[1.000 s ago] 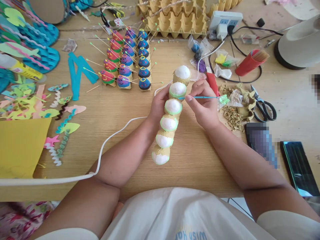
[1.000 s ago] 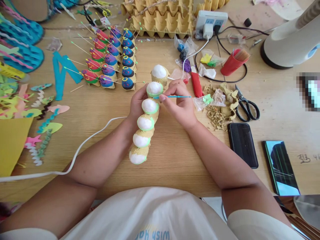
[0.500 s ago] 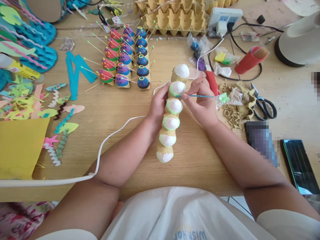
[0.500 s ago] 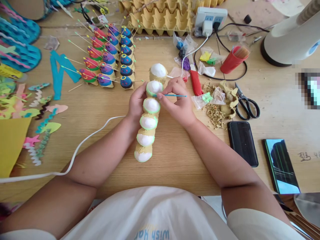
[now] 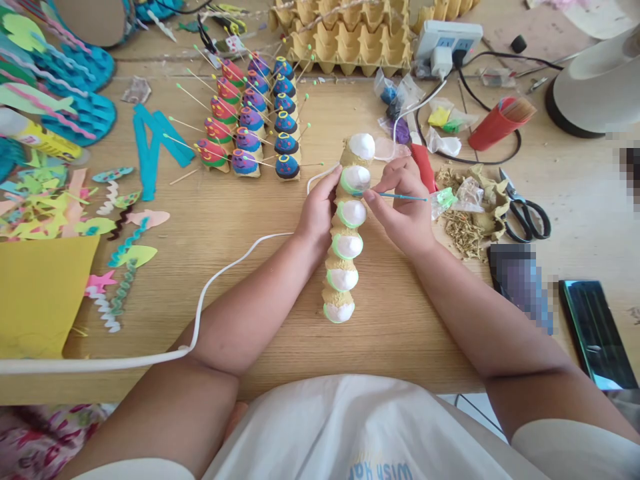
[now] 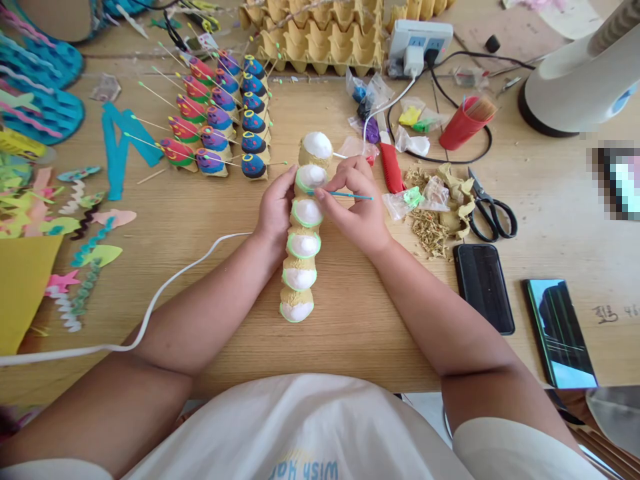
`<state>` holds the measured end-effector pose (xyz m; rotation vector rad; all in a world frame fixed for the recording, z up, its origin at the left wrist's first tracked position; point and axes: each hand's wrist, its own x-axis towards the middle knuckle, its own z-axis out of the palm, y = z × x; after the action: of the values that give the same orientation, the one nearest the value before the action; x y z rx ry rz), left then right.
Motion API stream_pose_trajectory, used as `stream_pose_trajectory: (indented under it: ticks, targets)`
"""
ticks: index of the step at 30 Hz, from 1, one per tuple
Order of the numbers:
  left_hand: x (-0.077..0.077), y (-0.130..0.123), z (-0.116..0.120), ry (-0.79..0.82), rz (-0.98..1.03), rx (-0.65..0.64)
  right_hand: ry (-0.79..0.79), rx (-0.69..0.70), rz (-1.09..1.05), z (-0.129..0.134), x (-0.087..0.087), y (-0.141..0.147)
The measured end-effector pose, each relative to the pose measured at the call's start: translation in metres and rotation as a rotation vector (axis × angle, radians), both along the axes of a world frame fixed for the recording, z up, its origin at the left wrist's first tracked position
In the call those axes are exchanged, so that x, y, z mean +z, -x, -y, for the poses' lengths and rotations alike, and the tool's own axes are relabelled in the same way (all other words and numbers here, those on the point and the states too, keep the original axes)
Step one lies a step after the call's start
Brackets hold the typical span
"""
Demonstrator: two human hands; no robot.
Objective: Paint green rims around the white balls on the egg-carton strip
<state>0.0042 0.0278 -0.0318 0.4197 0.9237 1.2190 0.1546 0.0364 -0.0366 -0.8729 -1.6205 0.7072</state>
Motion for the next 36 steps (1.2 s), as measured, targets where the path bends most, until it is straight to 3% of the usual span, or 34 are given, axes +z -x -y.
stream_pose_trajectory:
  ticks: [9, 28, 33, 36]
  targets:
    - [0.003, -0.002, 0.004, -0.107, 0.037, -0.032, 0.033, 0.001, -0.039, -0.003, -0.005, 0.000]
    - [-0.002, -0.002, 0.002, -0.131, 0.010, 0.036, 0.023, -0.015, -0.118, -0.006, -0.009, 0.000]
    - [0.000, 0.001, 0.003, -0.079, 0.041, -0.053, 0.158, -0.039, -0.362, -0.018, -0.021, -0.005]
    - [0.000, 0.003, 0.002, -0.036, 0.031, -0.061, 0.250, -0.056, -0.385, -0.026, -0.027, -0.009]
